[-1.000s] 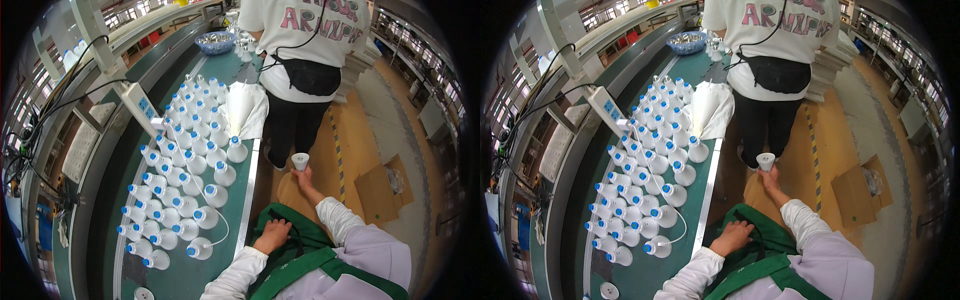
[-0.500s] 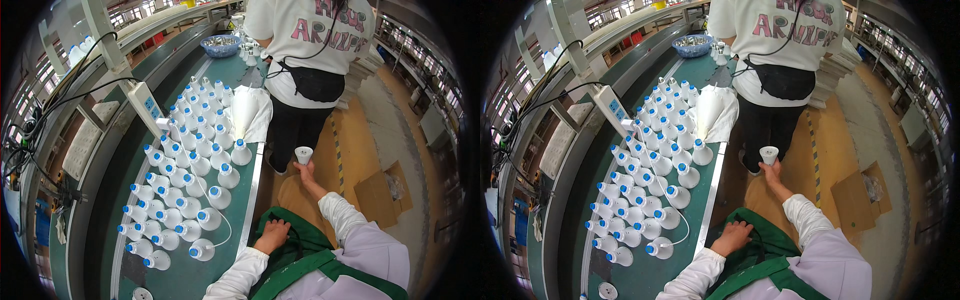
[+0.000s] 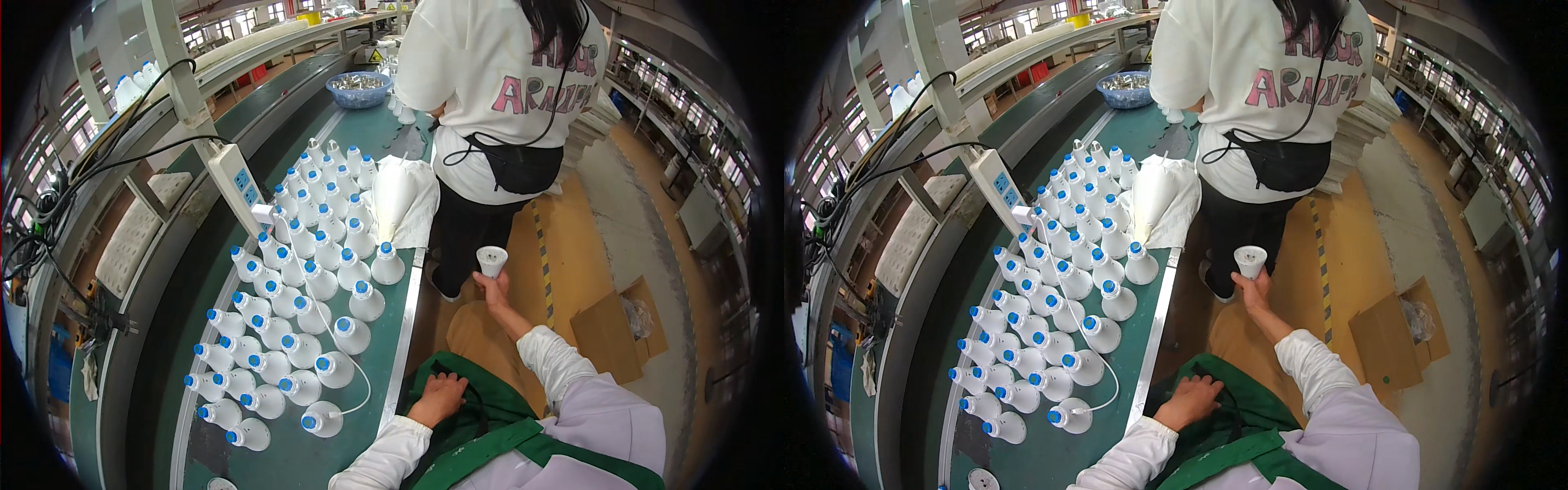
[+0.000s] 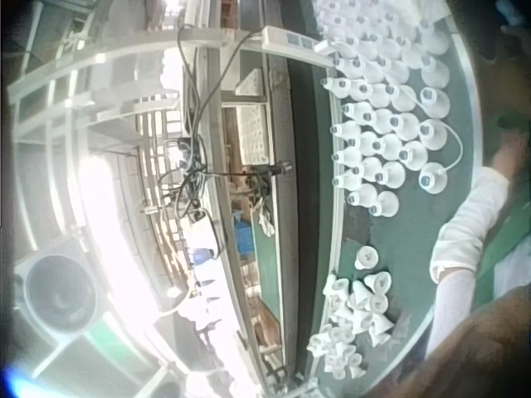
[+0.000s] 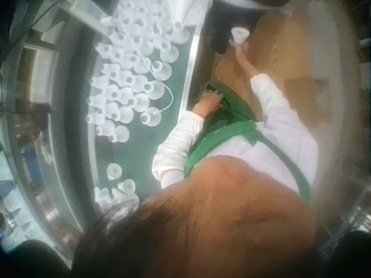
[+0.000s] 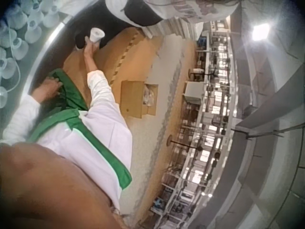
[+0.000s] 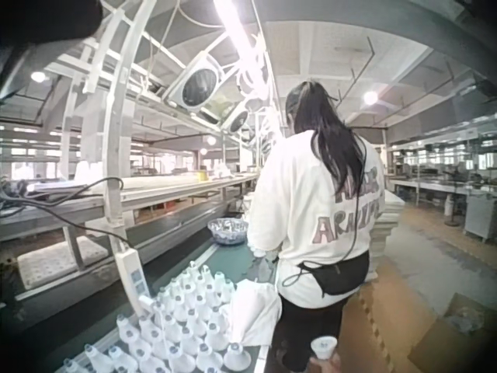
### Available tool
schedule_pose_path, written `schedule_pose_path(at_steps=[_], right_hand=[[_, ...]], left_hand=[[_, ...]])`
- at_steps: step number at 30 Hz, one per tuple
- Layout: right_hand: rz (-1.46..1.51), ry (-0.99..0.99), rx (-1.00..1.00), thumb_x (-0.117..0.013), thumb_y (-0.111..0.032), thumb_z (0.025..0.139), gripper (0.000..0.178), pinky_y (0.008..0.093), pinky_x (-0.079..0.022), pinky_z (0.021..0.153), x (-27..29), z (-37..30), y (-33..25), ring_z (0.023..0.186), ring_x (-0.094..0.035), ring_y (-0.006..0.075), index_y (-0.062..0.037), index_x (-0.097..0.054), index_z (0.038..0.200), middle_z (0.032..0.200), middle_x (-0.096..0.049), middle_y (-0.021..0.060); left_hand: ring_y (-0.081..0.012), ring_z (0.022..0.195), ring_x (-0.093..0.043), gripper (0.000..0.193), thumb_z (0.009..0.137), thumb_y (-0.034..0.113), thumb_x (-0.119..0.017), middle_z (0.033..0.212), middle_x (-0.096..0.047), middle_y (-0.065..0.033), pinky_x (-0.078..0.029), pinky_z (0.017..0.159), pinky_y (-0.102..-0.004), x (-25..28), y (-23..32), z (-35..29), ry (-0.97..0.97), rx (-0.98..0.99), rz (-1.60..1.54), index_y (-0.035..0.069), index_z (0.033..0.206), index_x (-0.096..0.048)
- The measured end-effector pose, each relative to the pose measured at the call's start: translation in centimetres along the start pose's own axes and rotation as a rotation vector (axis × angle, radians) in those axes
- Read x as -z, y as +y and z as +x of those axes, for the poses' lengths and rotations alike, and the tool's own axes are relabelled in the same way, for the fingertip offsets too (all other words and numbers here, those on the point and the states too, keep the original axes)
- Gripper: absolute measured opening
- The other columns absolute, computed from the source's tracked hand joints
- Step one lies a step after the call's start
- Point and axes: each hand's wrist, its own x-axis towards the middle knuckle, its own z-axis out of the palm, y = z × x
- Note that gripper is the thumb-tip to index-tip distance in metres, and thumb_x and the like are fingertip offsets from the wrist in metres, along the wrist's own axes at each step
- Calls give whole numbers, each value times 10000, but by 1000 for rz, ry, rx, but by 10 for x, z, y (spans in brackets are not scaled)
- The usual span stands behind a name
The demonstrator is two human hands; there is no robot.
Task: The person tests lightbulb bases on an assembly line by inserting a testing connector into each one by hand, then handles and reviews LED lightbulb circuit board assemblies with a coworker.
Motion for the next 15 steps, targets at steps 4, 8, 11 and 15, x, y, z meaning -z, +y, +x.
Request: schedule_pose_path(at_steps=[4,8,11,15], right_hand=[[-37,-91,74,-709,-96,682,440,268,-451,688,-29,18,-48,779,-552,132,-35,-533,1081,896,-592,35],[-68,-232,309,-716,-112,685,474,279,-431,830,-68,46,-102,925,-560,154,-17,-534,1112,1025,-608,71],[34,-349,422,-726,-136,685,477,278,-432,833,-108,67,-149,925,-565,150,-2,-534,1101,1017,-613,85],[-45,-348,370,-761,-231,657,535,300,-472,784,-159,110,-191,856,-608,178,-4,-539,1087,908,-638,108]], left_hand=[[-295,930,-570,361,749,292,-679,992,-584,-110,-431,773,-438,-2,0,1,-7,-1,-14,95,1033,-576],[-321,968,-555,420,768,285,-659,1030,-567,-134,-441,804,-447,6,1,0,-88,1,-3,90,1121,-541],[-319,956,-560,425,769,291,-659,1029,-568,-135,-444,789,-450,7,0,-3,-53,-25,-14,92,1123,-538],[-319,942,-565,430,769,298,-658,1015,-572,-136,-445,776,-451,6,-5,-2,-89,-19,11,98,1129,-535]])
